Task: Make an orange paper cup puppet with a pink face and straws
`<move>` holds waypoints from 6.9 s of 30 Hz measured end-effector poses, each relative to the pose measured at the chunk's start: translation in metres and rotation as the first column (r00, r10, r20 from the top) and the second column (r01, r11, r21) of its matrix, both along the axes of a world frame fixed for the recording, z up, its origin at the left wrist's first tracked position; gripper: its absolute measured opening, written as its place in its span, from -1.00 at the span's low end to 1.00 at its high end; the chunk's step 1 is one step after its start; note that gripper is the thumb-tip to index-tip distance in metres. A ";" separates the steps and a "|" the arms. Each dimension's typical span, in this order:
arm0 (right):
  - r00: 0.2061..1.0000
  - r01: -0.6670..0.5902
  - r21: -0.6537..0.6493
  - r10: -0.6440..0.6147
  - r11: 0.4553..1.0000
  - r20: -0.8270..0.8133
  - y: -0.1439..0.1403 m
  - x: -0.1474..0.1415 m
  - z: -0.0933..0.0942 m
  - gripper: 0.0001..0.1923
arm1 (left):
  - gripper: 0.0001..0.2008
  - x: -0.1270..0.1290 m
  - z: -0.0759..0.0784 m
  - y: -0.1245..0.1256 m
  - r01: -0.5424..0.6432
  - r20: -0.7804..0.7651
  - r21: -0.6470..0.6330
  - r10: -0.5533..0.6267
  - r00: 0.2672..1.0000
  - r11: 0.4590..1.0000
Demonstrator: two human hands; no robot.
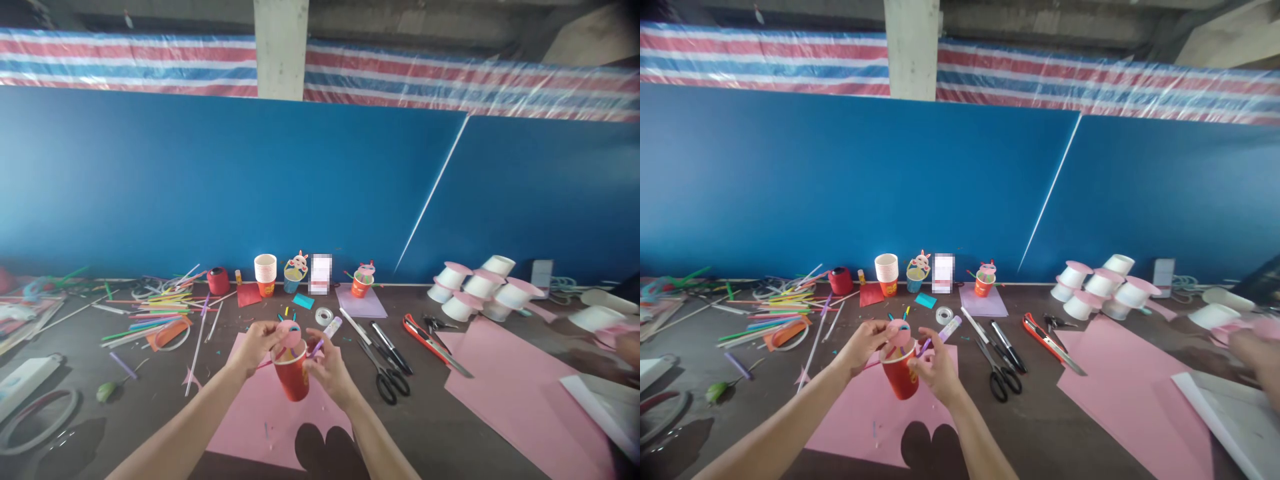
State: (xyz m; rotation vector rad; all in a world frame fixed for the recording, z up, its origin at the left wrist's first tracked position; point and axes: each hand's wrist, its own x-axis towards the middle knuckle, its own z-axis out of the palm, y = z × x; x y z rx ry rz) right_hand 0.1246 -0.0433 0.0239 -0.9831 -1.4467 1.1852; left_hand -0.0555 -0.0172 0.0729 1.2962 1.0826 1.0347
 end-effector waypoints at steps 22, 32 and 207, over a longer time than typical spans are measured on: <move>0.893 -0.277 -0.069 0.230 0.958 -0.387 -0.019 -0.008 0.036 -0.47 | -0.61 -0.020 0.011 -0.015 0.072 0.243 0.016 -0.074 0.967 0.997; 0.913 -0.195 -0.077 0.152 0.978 -0.379 -0.013 -0.005 0.031 -0.51 | -0.74 -0.011 -0.033 -0.037 0.017 0.418 -0.106 0.029 0.908 0.994; 0.974 0.223 -0.003 -0.223 0.975 0.043 0.072 -0.004 0.007 -0.73 | -0.64 -0.017 -0.034 0.029 0.185 -0.044 0.018 -0.184 0.982 0.983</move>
